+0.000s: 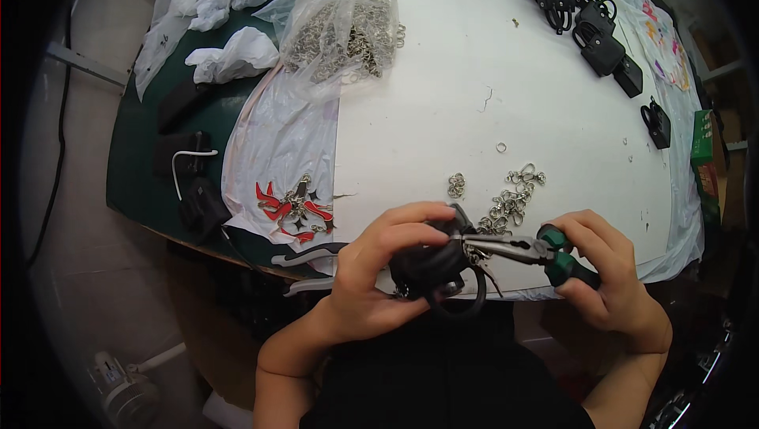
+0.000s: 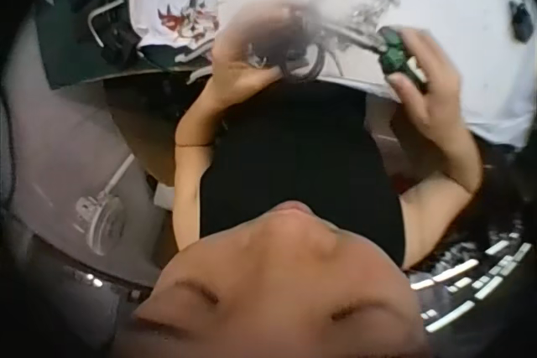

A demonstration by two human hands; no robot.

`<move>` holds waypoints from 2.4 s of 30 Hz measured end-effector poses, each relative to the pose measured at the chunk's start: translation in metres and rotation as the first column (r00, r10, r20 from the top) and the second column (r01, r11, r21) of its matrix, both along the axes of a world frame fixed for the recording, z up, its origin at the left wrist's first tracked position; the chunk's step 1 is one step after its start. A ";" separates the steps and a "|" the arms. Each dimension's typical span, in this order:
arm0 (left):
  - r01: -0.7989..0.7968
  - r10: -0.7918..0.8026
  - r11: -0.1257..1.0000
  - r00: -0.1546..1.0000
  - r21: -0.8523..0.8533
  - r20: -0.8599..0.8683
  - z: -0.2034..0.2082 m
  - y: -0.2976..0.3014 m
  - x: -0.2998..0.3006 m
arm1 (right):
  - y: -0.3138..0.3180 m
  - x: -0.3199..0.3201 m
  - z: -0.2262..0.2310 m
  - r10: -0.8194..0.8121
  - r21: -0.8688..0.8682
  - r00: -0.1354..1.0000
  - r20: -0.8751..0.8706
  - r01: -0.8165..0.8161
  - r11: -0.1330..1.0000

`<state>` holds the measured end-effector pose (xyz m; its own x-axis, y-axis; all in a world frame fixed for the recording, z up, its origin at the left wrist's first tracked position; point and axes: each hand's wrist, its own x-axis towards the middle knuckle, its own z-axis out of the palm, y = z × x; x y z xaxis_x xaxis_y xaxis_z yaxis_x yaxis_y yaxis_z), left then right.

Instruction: The person attaches metal rings and chains to several black plastic electronic devices using pliers to secure the metal links together.

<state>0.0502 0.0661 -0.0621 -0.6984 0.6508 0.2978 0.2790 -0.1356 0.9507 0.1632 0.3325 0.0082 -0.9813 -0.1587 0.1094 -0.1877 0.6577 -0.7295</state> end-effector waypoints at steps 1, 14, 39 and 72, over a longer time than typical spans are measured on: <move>0.041 -0.037 0.999 0.982 -0.018 0.185 0.000 -0.003 0.003 | 0.003 0.000 -0.007 -0.036 -0.130 0.994 0.103 0.050 0.990; 0.095 -0.127 0.991 0.864 0.089 0.487 -0.003 -0.009 0.002 | 0.045 -0.021 -0.083 -0.371 0.514 0.875 -0.310 0.483 0.709; -0.257 0.139 0.944 0.879 0.208 0.456 -0.001 -0.067 0.014 | 0.011 -0.092 -0.079 -0.281 -0.365 0.959 0.030 0.272 0.890; -0.859 0.849 0.493 0.510 -0.136 -0.141 0.007 -0.214 -0.002 | 0.029 -0.073 -0.079 -0.173 -0.449 0.925 0.340 0.321 0.834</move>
